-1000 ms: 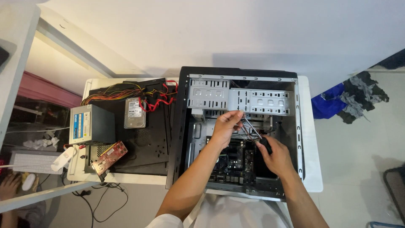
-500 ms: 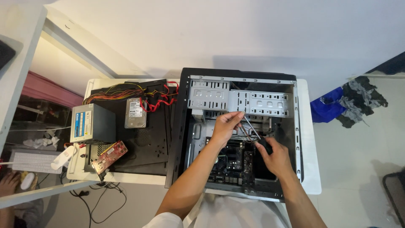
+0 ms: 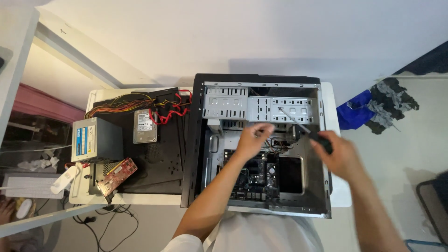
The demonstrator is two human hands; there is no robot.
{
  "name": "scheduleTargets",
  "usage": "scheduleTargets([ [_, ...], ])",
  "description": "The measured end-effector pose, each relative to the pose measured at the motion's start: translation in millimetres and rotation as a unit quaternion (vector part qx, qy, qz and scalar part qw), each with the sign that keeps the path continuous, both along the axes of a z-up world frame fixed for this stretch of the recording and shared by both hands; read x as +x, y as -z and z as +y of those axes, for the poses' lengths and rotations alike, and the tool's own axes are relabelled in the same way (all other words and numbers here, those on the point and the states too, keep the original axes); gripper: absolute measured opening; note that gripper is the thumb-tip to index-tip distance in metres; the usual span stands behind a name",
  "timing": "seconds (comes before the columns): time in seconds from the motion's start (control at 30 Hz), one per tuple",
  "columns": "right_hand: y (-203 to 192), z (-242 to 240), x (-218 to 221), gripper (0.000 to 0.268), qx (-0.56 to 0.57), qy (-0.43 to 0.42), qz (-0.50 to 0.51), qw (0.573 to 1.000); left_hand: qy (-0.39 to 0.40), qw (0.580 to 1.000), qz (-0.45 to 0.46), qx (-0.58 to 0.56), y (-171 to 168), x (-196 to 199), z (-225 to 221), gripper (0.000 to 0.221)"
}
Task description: Assembling or repairing a desktop computer by installing components and securing them with screws.
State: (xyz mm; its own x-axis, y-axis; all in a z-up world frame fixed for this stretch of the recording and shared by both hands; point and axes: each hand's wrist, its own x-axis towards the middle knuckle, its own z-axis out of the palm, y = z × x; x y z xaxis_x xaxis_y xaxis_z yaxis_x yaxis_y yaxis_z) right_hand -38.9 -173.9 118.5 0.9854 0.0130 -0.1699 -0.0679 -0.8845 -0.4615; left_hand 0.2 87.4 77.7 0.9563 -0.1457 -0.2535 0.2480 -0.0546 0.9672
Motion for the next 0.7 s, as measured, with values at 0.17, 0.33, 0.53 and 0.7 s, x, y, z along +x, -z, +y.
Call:
scheduleTargets([
  [0.17,-68.8,-29.9,35.6,0.052,-0.258,-0.037,0.091,0.961,0.223,0.949,-0.079,0.21,-12.8,-21.0,-26.2,0.067],
  [0.33,-67.9,-48.8,59.5,0.041,-0.409,-0.142,-0.022,0.901,0.357,0.868,-0.197,0.285,30.9,-28.4,-48.3,0.083],
  [0.53,-78.0,-27.8,76.3,0.037,-0.451,-0.154,0.085,0.875,0.395,0.844,-0.178,0.316,30.2,-23.3,-46.0,0.084],
  [0.7,-77.3,-22.6,83.9,0.04,-0.464,-0.165,0.137,0.86,0.386,0.846,-0.194,0.313,39.7,-22.7,-46.8,0.083],
])
